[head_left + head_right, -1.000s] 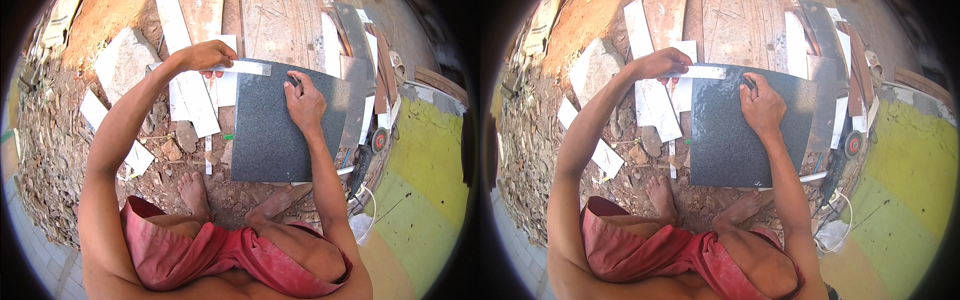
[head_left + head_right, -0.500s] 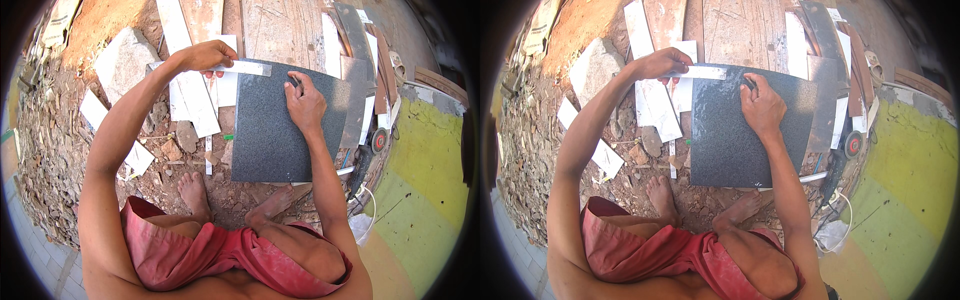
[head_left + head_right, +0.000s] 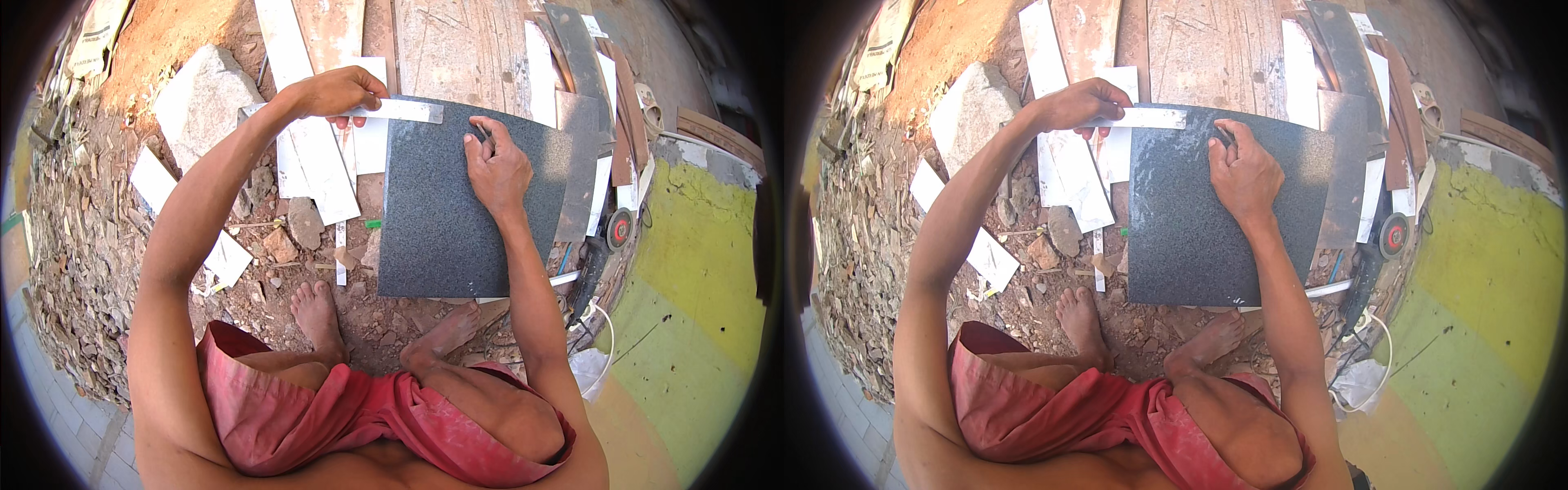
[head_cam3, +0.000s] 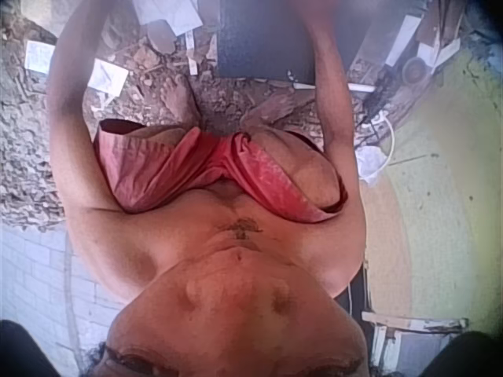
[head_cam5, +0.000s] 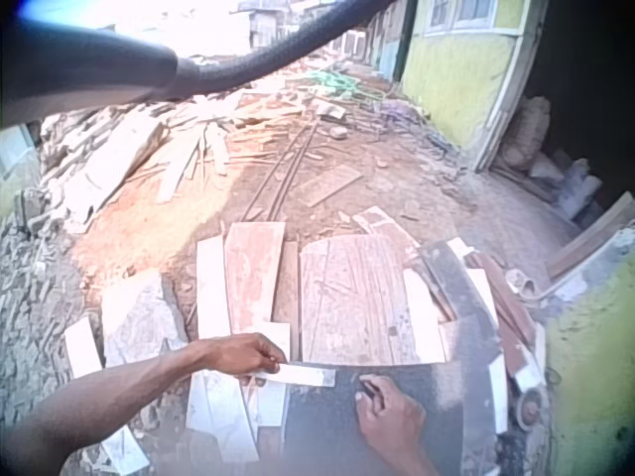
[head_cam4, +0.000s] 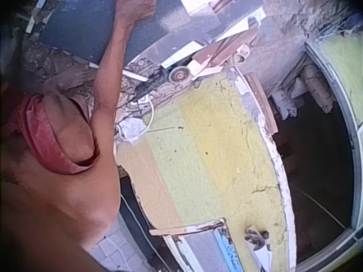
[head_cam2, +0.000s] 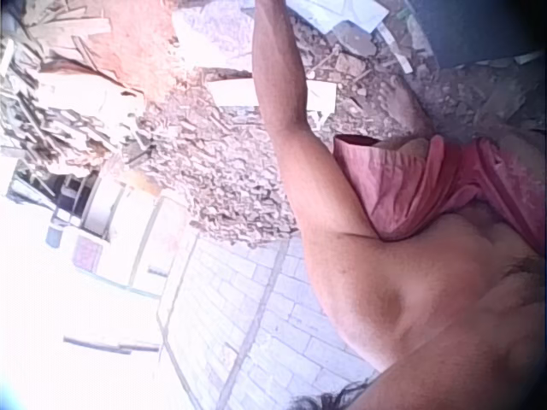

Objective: The person measures and marks a dark tile using a metal ruler and a small cylindrical object, then uses an angle grinder to cut the tile along the marked line.

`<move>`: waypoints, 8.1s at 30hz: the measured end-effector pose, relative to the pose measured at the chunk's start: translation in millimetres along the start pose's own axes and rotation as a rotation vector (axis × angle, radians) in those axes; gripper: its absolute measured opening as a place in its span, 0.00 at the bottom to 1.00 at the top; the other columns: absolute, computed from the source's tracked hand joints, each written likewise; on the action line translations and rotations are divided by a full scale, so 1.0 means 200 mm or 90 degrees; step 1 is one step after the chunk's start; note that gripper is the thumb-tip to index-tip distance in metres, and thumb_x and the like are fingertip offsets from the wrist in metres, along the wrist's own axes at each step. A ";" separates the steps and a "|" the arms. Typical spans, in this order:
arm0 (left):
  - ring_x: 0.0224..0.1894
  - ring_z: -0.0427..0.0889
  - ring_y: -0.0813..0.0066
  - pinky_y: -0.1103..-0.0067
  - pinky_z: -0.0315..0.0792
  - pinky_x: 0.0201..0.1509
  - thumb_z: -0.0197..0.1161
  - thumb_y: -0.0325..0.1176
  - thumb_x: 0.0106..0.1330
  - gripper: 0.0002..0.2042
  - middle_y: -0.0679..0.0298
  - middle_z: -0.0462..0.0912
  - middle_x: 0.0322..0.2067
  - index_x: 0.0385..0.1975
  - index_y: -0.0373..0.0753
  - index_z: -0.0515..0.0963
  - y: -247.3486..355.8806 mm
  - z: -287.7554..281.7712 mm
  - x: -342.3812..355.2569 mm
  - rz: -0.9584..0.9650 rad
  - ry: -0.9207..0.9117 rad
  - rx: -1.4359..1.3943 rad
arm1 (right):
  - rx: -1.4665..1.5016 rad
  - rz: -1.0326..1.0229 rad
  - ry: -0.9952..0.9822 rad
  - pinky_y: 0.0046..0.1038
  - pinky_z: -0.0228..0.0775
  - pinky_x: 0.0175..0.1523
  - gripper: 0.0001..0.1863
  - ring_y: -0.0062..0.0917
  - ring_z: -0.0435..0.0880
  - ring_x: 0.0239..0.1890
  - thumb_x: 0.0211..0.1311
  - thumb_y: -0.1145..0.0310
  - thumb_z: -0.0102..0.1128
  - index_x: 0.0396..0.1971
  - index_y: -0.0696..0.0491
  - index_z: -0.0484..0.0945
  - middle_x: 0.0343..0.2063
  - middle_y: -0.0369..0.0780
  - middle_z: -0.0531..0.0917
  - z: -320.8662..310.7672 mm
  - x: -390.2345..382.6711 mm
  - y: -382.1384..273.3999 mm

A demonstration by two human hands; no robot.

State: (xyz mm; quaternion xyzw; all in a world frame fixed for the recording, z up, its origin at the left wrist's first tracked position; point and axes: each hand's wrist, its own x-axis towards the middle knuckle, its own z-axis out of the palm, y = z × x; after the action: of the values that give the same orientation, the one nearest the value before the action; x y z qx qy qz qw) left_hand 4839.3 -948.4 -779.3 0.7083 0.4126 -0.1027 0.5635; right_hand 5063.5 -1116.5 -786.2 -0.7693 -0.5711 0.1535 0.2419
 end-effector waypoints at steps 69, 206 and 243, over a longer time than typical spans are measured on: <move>0.16 0.70 0.86 0.85 0.66 0.16 0.49 0.25 0.66 0.16 0.68 0.76 0.17 0.49 0.36 0.81 0.01 -0.03 -0.01 -0.024 -0.044 -0.025 | 0.025 -0.096 -0.075 0.27 0.77 0.43 0.13 0.28 0.87 0.39 0.67 0.64 0.55 0.47 0.47 0.84 0.41 0.40 0.87 0.06 0.02 -0.12; 0.13 0.75 0.75 0.75 0.67 0.20 0.69 0.58 0.53 0.24 0.66 0.73 0.08 0.12 0.42 0.77 0.06 0.18 0.15 0.033 0.216 0.113 | -0.102 0.031 -0.029 0.45 0.76 0.33 0.07 0.45 0.86 0.25 0.65 0.67 0.52 0.39 0.53 0.74 0.18 0.50 0.82 0.17 0.01 -0.27; 0.45 0.84 0.55 0.64 0.76 0.50 0.66 0.59 0.59 0.35 0.47 0.84 0.40 0.57 0.37 0.72 -0.22 -0.16 0.15 0.064 0.359 0.244 | 0.171 0.300 0.137 0.24 0.69 0.40 0.12 0.19 0.77 0.31 0.67 0.66 0.50 0.37 0.58 0.78 0.29 0.38 0.82 -0.61 -0.66 0.54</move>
State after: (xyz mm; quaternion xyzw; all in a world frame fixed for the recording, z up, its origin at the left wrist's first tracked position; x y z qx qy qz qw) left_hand 4816.9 -904.5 -817.4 0.8213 0.4899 0.0495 0.2879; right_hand 5173.0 -1290.4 -749.3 -0.8539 -0.3220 0.1970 0.3583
